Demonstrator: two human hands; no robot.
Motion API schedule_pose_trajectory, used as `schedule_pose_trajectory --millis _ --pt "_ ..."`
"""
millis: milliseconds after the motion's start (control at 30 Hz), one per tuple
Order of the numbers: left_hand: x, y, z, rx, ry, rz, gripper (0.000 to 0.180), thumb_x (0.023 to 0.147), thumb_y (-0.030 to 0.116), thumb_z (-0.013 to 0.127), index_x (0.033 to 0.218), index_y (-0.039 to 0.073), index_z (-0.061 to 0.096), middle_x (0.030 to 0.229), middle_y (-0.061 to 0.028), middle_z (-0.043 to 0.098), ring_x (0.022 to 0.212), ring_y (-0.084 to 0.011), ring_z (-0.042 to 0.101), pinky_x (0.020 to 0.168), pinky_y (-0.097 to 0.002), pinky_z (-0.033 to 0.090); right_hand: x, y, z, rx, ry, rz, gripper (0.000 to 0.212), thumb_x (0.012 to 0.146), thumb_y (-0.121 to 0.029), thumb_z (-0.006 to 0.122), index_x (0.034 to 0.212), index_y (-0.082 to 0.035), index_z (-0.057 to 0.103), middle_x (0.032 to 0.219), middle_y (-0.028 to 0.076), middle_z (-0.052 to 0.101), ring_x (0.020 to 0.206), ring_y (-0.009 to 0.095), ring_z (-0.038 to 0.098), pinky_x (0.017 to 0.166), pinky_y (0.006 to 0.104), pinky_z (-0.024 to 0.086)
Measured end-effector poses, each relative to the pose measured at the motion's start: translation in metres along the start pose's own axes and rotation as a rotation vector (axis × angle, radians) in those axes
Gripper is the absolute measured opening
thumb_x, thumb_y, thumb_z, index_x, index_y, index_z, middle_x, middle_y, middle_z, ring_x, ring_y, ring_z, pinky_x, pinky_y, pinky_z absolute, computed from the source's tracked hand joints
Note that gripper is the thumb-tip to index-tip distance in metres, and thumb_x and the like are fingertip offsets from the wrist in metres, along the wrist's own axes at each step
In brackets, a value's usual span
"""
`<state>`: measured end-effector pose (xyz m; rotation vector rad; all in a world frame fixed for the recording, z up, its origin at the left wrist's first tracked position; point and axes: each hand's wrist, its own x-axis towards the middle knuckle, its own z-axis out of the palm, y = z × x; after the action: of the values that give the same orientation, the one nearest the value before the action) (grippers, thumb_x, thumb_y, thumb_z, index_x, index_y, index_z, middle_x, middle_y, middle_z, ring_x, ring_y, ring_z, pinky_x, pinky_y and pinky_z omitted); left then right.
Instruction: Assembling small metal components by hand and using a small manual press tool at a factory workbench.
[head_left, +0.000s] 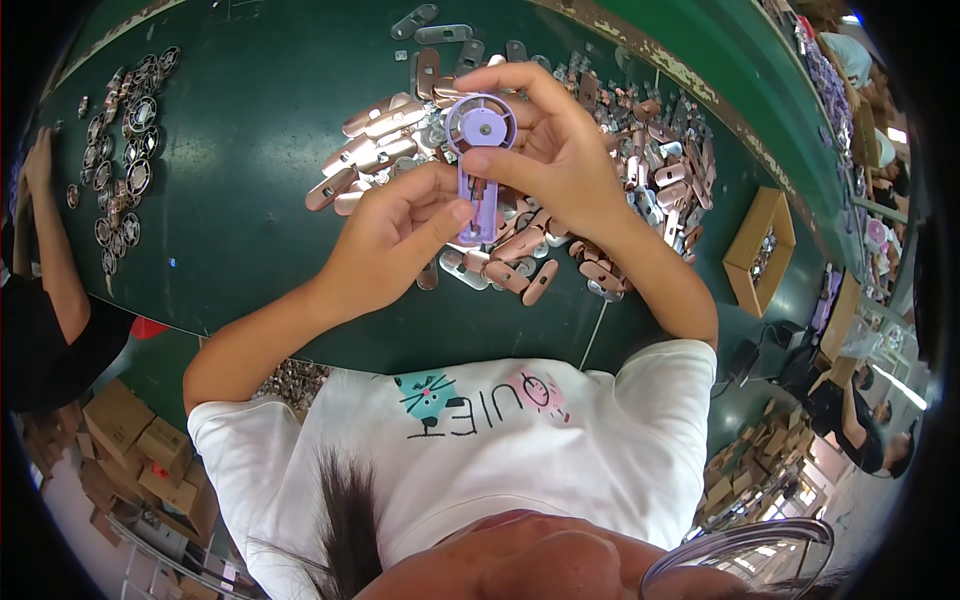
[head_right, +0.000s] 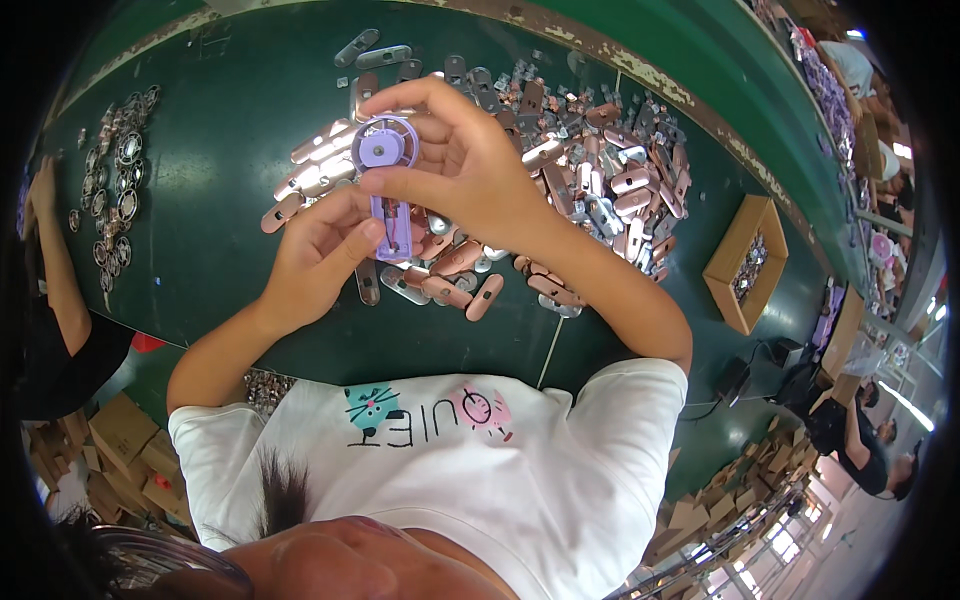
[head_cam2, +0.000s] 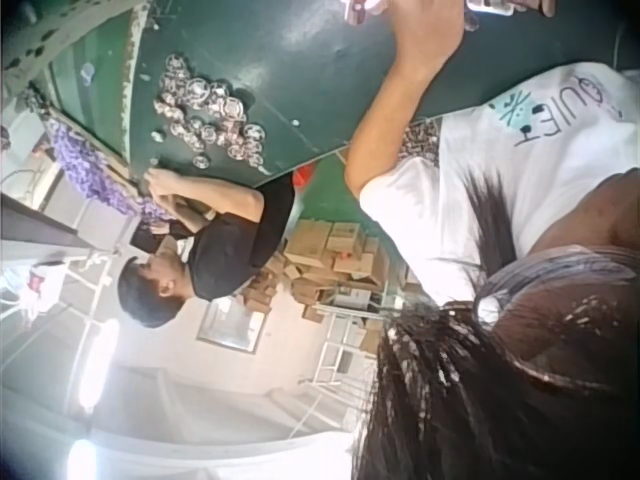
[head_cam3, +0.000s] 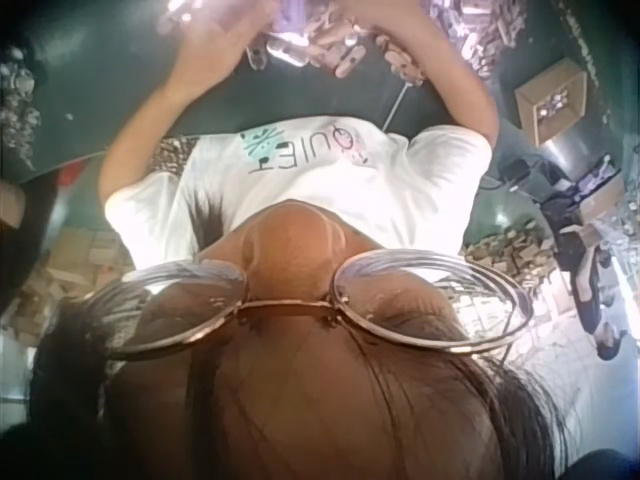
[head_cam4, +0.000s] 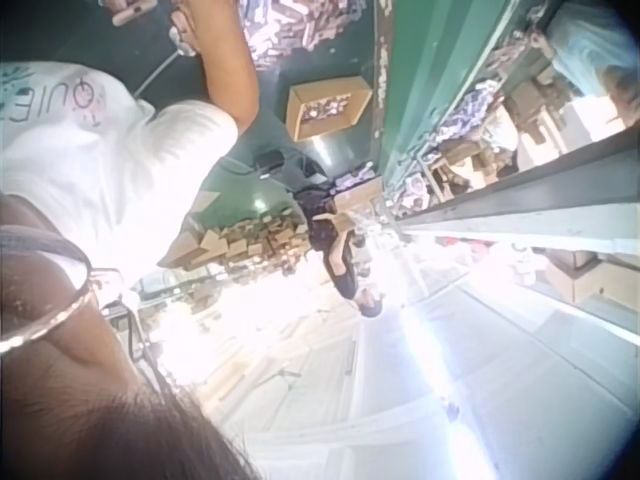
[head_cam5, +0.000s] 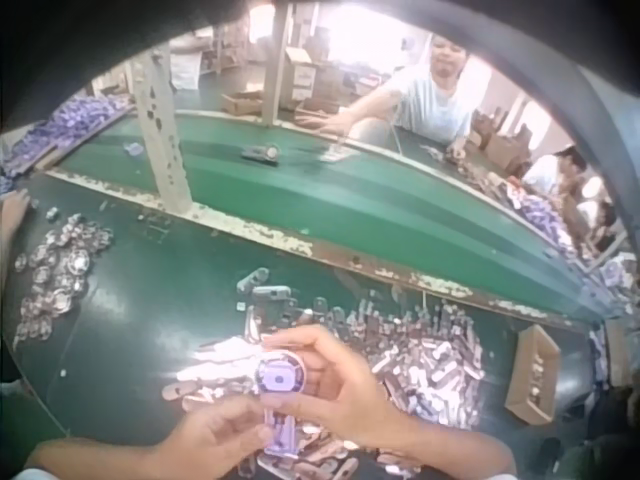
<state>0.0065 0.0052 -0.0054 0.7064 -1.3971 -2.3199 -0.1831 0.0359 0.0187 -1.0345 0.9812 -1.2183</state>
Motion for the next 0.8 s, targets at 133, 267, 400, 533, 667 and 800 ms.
schedule_pose_trajectory --millis 133,267,400,533,667,800 --pt "-0.001 0.000 -0.001 0.148 0.042 0.070 0.025 0.097 0.018 0.047 0.113 -0.001 0.050 0.097 -0.0050 0.064 0.078 -0.0058 0.060 0.042 -0.0197 0.043 0.001 -0.013 -0.008 -0.053 -0.019 0.180 0.039 0.078 0.003 0.069 0.112 -0.001 0.053 0.100 0.004 0.061 0.088 0.009 0.059 0.082 0.0236 0.050" --pt "0.001 0.005 -0.006 0.342 -0.040 0.108 0.022 0.099 0.017 0.042 0.111 0.000 0.048 0.092 -0.0033 0.058 0.070 -0.0061 0.050 0.065 -0.0208 0.044 -0.003 -0.019 -0.005 -0.001 -0.022 0.192 0.031 0.081 -0.003 0.069 0.108 -0.002 0.053 0.094 0.001 0.059 0.086 0.008 0.058 0.076 0.0228 0.050" --pt "0.002 -0.002 -0.003 0.326 0.013 0.202 0.021 0.097 0.017 0.044 0.108 0.000 0.050 0.084 -0.0046 0.061 0.059 -0.0057 0.053 0.041 -0.0208 0.043 -0.001 -0.009 -0.008 0.052 -0.049 0.197 0.030 0.081 -0.004 0.069 0.107 -0.002 0.054 0.094 0.002 0.059 0.084 0.007 0.057 0.071 0.0220 0.049" --pt "0.003 -0.004 -0.007 0.351 -0.004 0.204 0.021 0.097 0.016 0.043 0.108 0.000 0.049 0.082 -0.0044 0.059 0.055 -0.0056 0.051 0.041 -0.0214 0.042 0.001 -0.010 -0.007 0.033 -0.057 0.172 0.028 0.082 -0.005 0.069 0.106 -0.002 0.054 0.091 0.002 0.059 0.079 0.007 0.057 0.067 0.0217 0.048" --pt "0.005 -0.003 -0.007 0.452 0.022 0.274 0.021 0.098 0.017 0.042 0.109 0.000 0.048 0.078 -0.0036 0.058 0.053 -0.0056 0.050 0.041 -0.0212 0.042 0.003 -0.009 -0.006 0.021 -0.063 0.169 0.027 0.082 -0.004 0.068 0.105 -0.002 0.054 0.089 0.001 0.058 0.076 0.007 0.057 0.065 0.0217 0.048" --pt "0.002 0.009 -0.010 0.442 -0.060 0.146 0.023 0.099 0.018 0.039 0.114 0.001 0.045 0.082 -0.0026 0.056 0.064 -0.0047 0.046 0.058 -0.0200 0.039 -0.001 -0.008 -0.010 0.064 -0.080 0.212 0.026 0.083 -0.004 0.067 0.105 -0.002 0.054 0.089 0.001 0.058 0.076 0.007 0.057 0.065 0.0219 0.048"
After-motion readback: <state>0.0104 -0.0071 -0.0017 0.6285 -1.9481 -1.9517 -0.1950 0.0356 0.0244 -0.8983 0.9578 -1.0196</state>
